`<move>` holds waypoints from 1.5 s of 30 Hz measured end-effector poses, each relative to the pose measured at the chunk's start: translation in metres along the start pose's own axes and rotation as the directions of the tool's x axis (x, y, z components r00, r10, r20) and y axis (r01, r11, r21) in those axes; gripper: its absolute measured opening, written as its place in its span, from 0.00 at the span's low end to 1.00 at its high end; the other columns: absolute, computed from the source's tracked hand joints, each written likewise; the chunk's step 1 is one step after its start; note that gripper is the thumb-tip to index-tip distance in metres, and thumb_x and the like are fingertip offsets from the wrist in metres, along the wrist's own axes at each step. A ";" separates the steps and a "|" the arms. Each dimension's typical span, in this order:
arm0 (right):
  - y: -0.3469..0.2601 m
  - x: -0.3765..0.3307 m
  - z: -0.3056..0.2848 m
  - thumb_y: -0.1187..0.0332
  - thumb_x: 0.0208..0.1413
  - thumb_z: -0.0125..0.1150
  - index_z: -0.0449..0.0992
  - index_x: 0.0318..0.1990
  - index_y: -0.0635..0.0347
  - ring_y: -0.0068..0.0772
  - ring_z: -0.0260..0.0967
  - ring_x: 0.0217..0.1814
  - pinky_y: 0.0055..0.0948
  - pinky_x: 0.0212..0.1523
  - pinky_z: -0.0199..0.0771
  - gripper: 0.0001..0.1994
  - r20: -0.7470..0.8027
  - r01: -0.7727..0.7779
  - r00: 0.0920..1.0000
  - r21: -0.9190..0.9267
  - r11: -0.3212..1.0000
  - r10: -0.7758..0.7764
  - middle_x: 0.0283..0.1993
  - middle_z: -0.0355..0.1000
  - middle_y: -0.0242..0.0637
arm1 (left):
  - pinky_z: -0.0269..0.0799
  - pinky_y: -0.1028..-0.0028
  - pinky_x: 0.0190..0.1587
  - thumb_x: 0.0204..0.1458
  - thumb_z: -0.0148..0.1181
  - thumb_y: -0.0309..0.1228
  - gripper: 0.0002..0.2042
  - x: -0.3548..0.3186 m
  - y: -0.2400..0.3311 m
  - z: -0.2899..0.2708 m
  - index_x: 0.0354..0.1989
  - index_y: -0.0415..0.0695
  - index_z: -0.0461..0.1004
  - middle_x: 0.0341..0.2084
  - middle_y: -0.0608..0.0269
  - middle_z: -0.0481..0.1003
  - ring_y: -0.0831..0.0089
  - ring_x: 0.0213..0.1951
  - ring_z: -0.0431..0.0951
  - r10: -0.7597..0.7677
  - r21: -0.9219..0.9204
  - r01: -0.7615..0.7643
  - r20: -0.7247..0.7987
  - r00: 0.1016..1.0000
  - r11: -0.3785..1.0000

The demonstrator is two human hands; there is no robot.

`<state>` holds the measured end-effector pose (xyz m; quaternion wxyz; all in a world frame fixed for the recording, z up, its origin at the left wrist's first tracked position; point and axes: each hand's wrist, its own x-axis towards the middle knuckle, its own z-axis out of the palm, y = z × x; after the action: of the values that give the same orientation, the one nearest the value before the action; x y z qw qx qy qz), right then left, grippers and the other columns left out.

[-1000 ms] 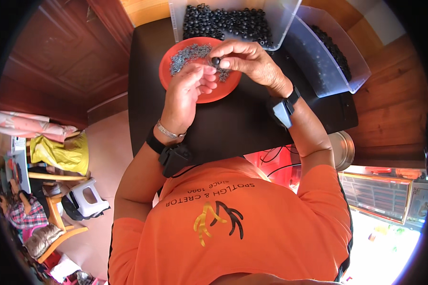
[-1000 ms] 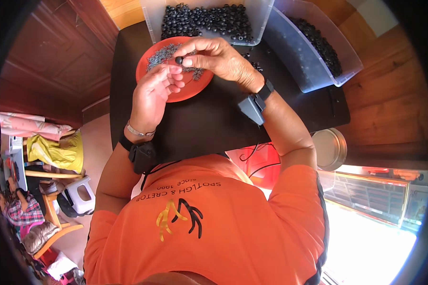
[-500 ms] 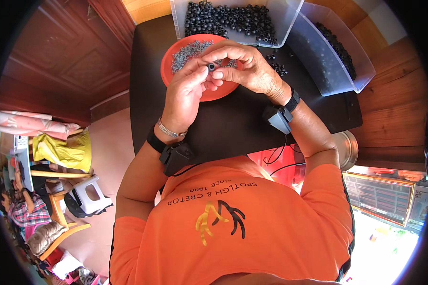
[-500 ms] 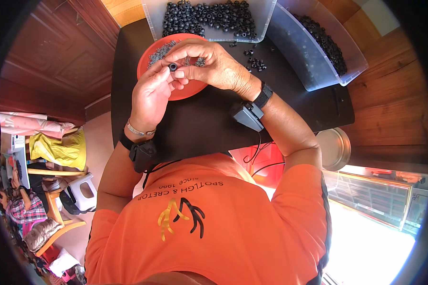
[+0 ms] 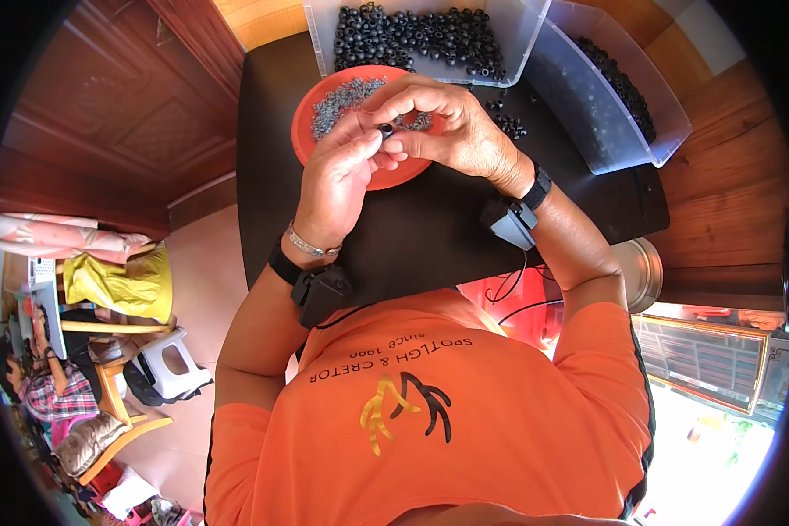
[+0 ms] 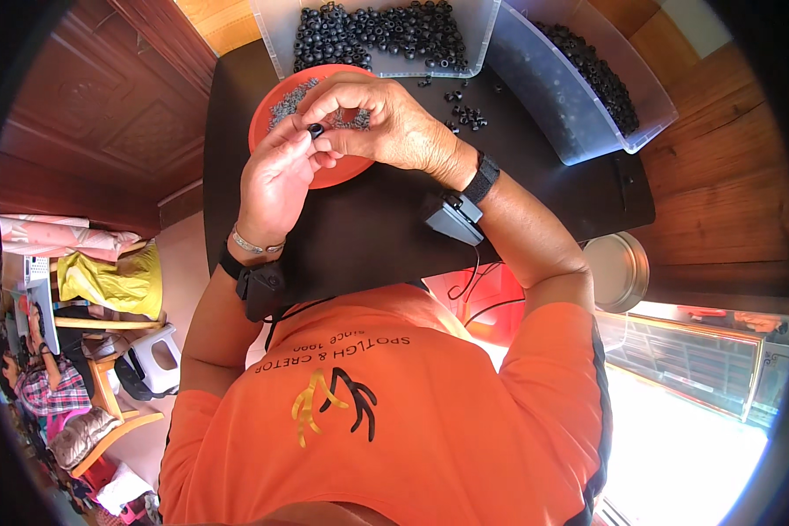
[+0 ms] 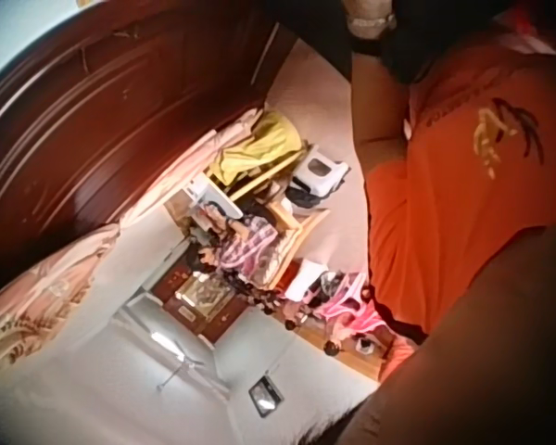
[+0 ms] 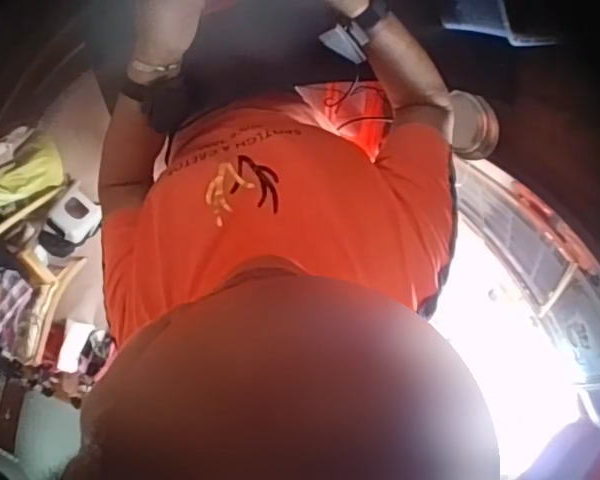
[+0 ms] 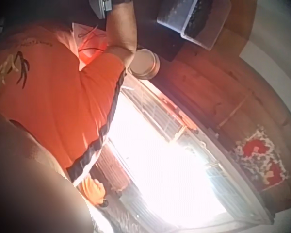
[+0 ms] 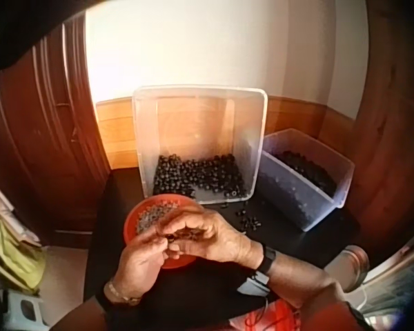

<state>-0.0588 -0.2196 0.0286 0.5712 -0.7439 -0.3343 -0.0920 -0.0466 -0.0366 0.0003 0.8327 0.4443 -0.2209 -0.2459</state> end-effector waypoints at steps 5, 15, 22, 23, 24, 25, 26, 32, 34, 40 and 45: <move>0.002 -0.001 -0.001 0.77 0.46 0.65 0.77 0.40 0.59 0.32 0.70 0.49 0.30 0.51 0.70 0.11 0.004 0.013 1.000 0.016 1.000 -0.013 0.45 0.72 0.37 | 0.65 0.75 0.45 0.57 0.46 0.31 0.15 0.001 0.000 0.000 0.48 0.36 0.66 0.34 0.62 0.72 0.75 0.38 0.72 -0.008 0.013 0.007 0.019 1.000 1.000; 0.012 -0.001 -0.019 0.74 0.51 0.63 0.77 0.40 0.61 0.26 0.69 0.46 0.25 0.47 0.70 0.08 -0.108 0.001 0.994 -0.050 0.999 -0.007 0.46 0.72 0.36 | 0.67 0.74 0.41 0.58 0.48 0.32 0.09 0.003 0.007 -0.013 0.38 0.39 0.71 0.34 0.61 0.73 0.72 0.36 0.74 0.061 -0.087 -0.069 -0.091 0.994 0.994; 0.025 -0.006 -0.023 0.77 0.48 0.61 0.78 0.35 0.58 0.29 0.70 0.41 0.27 0.39 0.72 0.06 -0.043 -0.047 0.999 -0.574 0.818 0.027 0.36 0.72 0.31 | 0.68 0.73 0.40 0.57 0.50 0.31 0.08 0.007 0.014 -0.025 0.38 0.39 0.71 0.33 0.60 0.74 0.70 0.35 0.75 0.106 -0.062 -0.123 -0.224 0.969 0.991; 0.025 -0.006 -0.020 0.77 0.48 0.61 0.78 0.35 0.58 0.29 0.70 0.41 0.27 0.39 0.72 0.06 -0.039 -0.046 0.999 -0.572 0.819 0.029 0.36 0.72 0.31 | 0.68 0.73 0.40 0.57 0.50 0.31 0.08 0.007 0.013 -0.024 0.38 0.39 0.71 0.33 0.60 0.74 0.70 0.35 0.75 0.093 -0.068 -0.112 -0.238 0.967 0.991; 0.024 -0.007 -0.016 0.75 0.46 0.62 0.78 0.34 0.57 0.32 0.69 0.40 0.29 0.38 0.71 0.06 0.040 0.009 0.999 -0.660 0.751 0.023 0.35 0.71 0.32 | 0.68 0.74 0.40 0.57 0.50 0.31 0.08 0.007 0.013 -0.024 0.38 0.39 0.71 0.33 0.60 0.74 0.70 0.35 0.74 0.080 -0.073 -0.102 -0.252 0.964 0.992; 0.021 -0.008 -0.011 0.74 0.44 0.62 0.78 0.33 0.56 0.36 0.68 0.39 0.30 0.38 0.71 0.07 0.118 0.070 0.993 -0.735 0.675 0.025 0.33 0.70 0.33 | 0.68 0.74 0.40 0.57 0.50 0.31 0.08 0.006 0.012 -0.024 0.38 0.39 0.71 0.33 0.60 0.74 0.70 0.35 0.74 0.081 -0.075 -0.104 -0.256 0.963 0.992; 0.014 -0.006 -0.008 0.70 0.44 0.60 0.78 0.29 0.55 0.37 0.70 0.42 0.35 0.44 0.71 0.04 0.115 0.011 0.985 -0.786 0.618 0.129 0.33 0.72 0.32 | 0.68 0.74 0.40 0.57 0.50 0.31 0.08 0.006 0.011 -0.025 0.37 0.39 0.71 0.33 0.60 0.74 0.70 0.35 0.74 0.074 -0.071 -0.096 -0.261 0.962 0.993; 0.024 -0.008 0.001 0.69 0.45 0.60 0.77 0.29 0.55 0.38 0.70 0.41 0.36 0.41 0.71 0.04 0.116 0.030 0.975 -0.914 0.406 0.188 0.32 0.72 0.35 | 0.67 0.74 0.40 0.57 0.50 0.32 0.09 0.006 0.010 -0.024 0.37 0.39 0.71 0.33 0.61 0.74 0.70 0.35 0.74 0.064 -0.064 -0.084 -0.263 0.963 0.994; 0.028 -0.005 0.001 0.70 0.46 0.60 0.76 0.30 0.57 0.40 0.70 0.39 0.34 0.39 0.71 0.04 0.104 0.004 0.983 -0.831 0.557 0.148 0.32 0.71 0.36 | 0.67 0.74 0.40 0.57 0.50 0.32 0.09 0.005 0.011 -0.024 0.36 0.40 0.71 0.32 0.61 0.74 0.71 0.35 0.74 0.072 -0.057 -0.090 -0.259 0.963 0.994; 0.038 -0.001 -0.008 0.73 0.51 0.58 0.76 0.37 0.59 0.42 0.71 0.35 0.31 0.37 0.71 0.06 -0.105 -0.100 0.993 -0.593 0.799 0.046 0.32 0.73 0.37 | 0.67 0.75 0.40 0.57 0.50 0.32 0.09 0.005 0.014 -0.021 0.36 0.40 0.72 0.32 0.61 0.74 0.72 0.35 0.74 0.073 -0.043 -0.088 -0.263 0.962 0.995; 0.022 -0.007 -0.012 0.72 0.50 0.59 0.77 0.36 0.57 0.40 0.70 0.41 0.32 0.42 0.70 0.06 0.009 -0.050 0.985 -0.940 0.338 0.173 0.36 0.73 0.35 | 0.67 0.75 0.39 0.57 0.49 0.32 0.09 0.005 0.014 -0.020 0.36 0.40 0.72 0.31 0.61 0.74 0.72 0.34 0.74 0.065 -0.043 -0.078 -0.255 0.965 0.996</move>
<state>-0.0476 -0.2363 0.0116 0.0296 -0.9613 -0.2001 -0.1869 -0.0281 -0.0198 0.0022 0.8739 0.4416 -0.1222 -0.1626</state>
